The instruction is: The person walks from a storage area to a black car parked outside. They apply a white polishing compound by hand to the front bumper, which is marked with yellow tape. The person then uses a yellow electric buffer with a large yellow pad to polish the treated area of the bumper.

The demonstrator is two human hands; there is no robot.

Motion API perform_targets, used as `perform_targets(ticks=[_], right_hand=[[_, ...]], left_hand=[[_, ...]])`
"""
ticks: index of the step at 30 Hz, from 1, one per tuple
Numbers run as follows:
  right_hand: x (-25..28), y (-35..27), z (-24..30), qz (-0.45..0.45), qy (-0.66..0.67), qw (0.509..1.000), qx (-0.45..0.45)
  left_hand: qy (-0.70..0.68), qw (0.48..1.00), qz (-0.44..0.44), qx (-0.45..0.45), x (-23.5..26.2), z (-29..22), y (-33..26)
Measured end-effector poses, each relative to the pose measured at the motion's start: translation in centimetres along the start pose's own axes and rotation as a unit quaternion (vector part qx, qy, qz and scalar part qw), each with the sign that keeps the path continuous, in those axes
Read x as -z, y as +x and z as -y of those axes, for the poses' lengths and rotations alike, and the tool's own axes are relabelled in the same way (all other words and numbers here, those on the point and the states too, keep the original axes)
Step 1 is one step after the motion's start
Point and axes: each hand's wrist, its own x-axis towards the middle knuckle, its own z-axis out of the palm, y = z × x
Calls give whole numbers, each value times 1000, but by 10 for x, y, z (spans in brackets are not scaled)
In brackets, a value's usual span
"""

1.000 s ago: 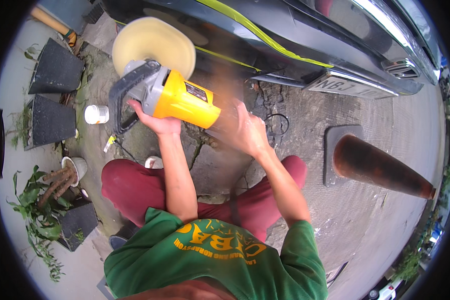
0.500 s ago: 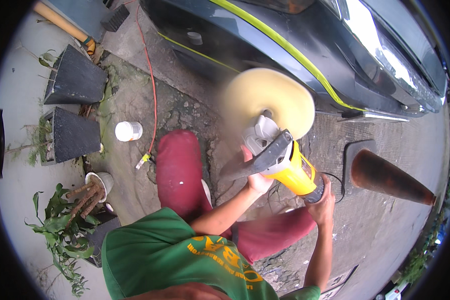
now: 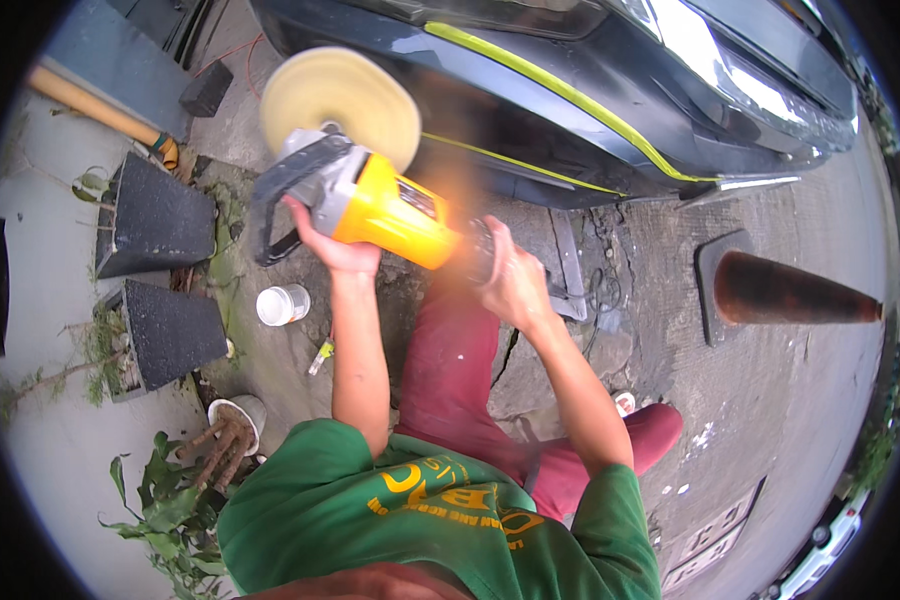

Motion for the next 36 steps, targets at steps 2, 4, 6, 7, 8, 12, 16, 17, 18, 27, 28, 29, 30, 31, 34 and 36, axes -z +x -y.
perform_targets(ticks=[2,4,6,7,8,12,16,17,18,27,28,29,30,31,34,36], right_hand=[[-14,13,17,10,16,1000,21],[-14,14,22,22,9,1000,-2],[-10,9,14,19,4,999,-27],[-10,1,3,-4,13,999,-31],[-11,-9,-10,-24,23,999,-32],[0,-68,-78,-119,32,991,-58],[14,-113,-129,-170,48,979,-105],[18,-122,-137,-165,27,979,-119],[19,-132,-150,-166,18,978,-125],[-28,-80,-143,-72,53,995,-47],[-38,-60,-131,-45,59,997,-32],[-47,-44,-123,-21,61,998,-28],[-56,-27,-112,3,61,998,-32],[-69,-7,-94,32,63,997,-28],[-90,29,-67,54,76,995,-31],[-98,40,-59,33,100,994,0]], left_hand=[[25,999,10,-17,6,-21,14],[28,999,19,-11,7,-23,16],[29,999,19,-10,8,-12,13],[23,1000,3,6,15,0,9],[18,1000,-15,19,25,16,2],[148,973,132,114,26,82,-50],[41,981,83,170,26,157,-114],[52,979,94,171,36,173,-122],[26,975,86,202,36,179,-131],[37,989,-34,136,51,129,-91],[65,994,28,79,73,118,-69],[8,998,-4,66,57,100,-62],[4,995,67,68,63,79,-47],[44,999,-6,-6,94,73,-19],[73,996,-33,-40,79,32,6],[86,996,-15,-23,74,19,14]])
